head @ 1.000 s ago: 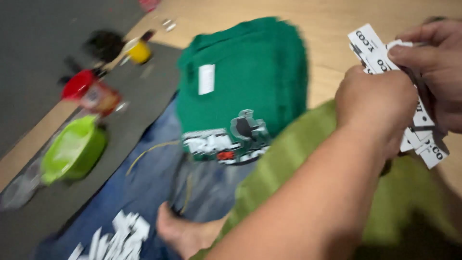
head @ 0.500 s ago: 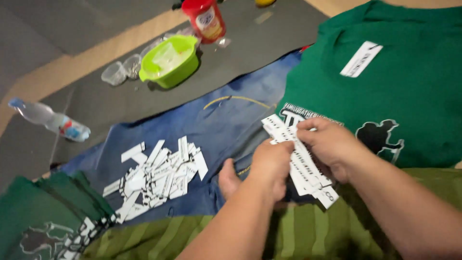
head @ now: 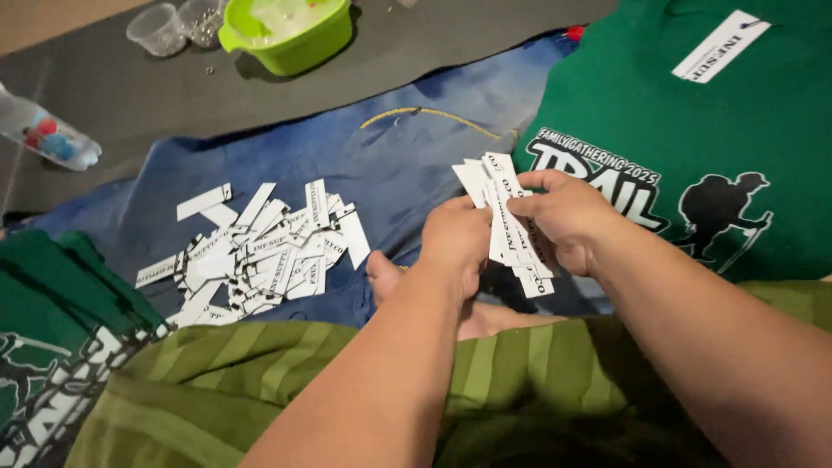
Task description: The person sits on the floor and attaches white rectangular tags to a pile of green t-shirts. They pick up a tag, thread a small metal fastener through the hole, and secure it onto the shirt's existing tag loop.
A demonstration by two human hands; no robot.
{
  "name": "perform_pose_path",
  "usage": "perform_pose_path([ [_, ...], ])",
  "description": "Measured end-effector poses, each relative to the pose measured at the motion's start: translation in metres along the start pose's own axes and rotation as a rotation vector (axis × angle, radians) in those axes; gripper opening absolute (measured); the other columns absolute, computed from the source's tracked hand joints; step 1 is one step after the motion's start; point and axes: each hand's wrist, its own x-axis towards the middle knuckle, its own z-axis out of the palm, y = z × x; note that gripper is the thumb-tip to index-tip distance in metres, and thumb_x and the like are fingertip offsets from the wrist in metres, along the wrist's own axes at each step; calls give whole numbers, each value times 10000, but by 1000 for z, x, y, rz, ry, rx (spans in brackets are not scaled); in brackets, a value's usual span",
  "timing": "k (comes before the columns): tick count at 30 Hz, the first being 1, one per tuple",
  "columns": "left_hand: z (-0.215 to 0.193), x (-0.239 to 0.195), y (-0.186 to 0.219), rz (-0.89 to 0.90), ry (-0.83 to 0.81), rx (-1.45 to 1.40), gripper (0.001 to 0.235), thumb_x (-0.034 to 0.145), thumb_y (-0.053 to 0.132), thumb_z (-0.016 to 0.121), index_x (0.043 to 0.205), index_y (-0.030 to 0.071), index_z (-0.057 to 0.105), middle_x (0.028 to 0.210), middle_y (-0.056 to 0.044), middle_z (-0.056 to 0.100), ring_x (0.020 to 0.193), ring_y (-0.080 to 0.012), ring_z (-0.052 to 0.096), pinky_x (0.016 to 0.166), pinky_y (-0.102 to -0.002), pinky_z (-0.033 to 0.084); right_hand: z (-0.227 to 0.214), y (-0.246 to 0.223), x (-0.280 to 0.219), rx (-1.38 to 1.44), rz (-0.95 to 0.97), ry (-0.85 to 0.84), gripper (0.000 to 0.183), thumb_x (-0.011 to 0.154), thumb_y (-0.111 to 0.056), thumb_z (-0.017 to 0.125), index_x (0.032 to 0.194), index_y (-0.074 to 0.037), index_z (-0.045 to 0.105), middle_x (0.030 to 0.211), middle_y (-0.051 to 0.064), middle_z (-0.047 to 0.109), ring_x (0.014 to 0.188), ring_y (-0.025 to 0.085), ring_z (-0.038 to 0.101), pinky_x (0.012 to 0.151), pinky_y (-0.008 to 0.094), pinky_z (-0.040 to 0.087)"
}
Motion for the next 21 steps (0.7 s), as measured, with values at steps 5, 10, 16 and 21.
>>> perform_pose_path([
  [5,-17,-5,-3,49,-4,-83,552,938,112,538,1475,1,485,1385,-227,582,1264,-352,585,1024,-498,492,17,6,1,71,-13,-13,702,957,-158,652,1581,-147,329,1275,156,606,1168,247,628,989,508,507],
  [10,-28,-5,-24,-37,-35,-201,556,1009,253,453,1499,-11,448,1208,-215,584,1139,-174,575,1059,-230,438,16,34,-29,-469,-268,28,434,870,-69,649,1303,-40,659,1249,221,693,1237,408,622,1030,531,488],
  [16,-15,10,-59,275,-131,1064,375,904,286,574,1191,80,700,1116,-178,696,1157,-378,679,907,-511,589,-8,79,-6,-1316,-441,-53,537,766,-431,722,1287,-337,629,1261,-25,616,1257,279,593,1051,493,523],
  [21,-12,-18,-56,229,-285,1503,426,917,187,392,1120,94,754,1141,-115,750,1170,-338,683,977,-490,482,-13,64,-14,-1546,-448,-247,434,773,-324,783,1190,-317,665,1309,-50,562,1268,268,529,1016,383,561],
])
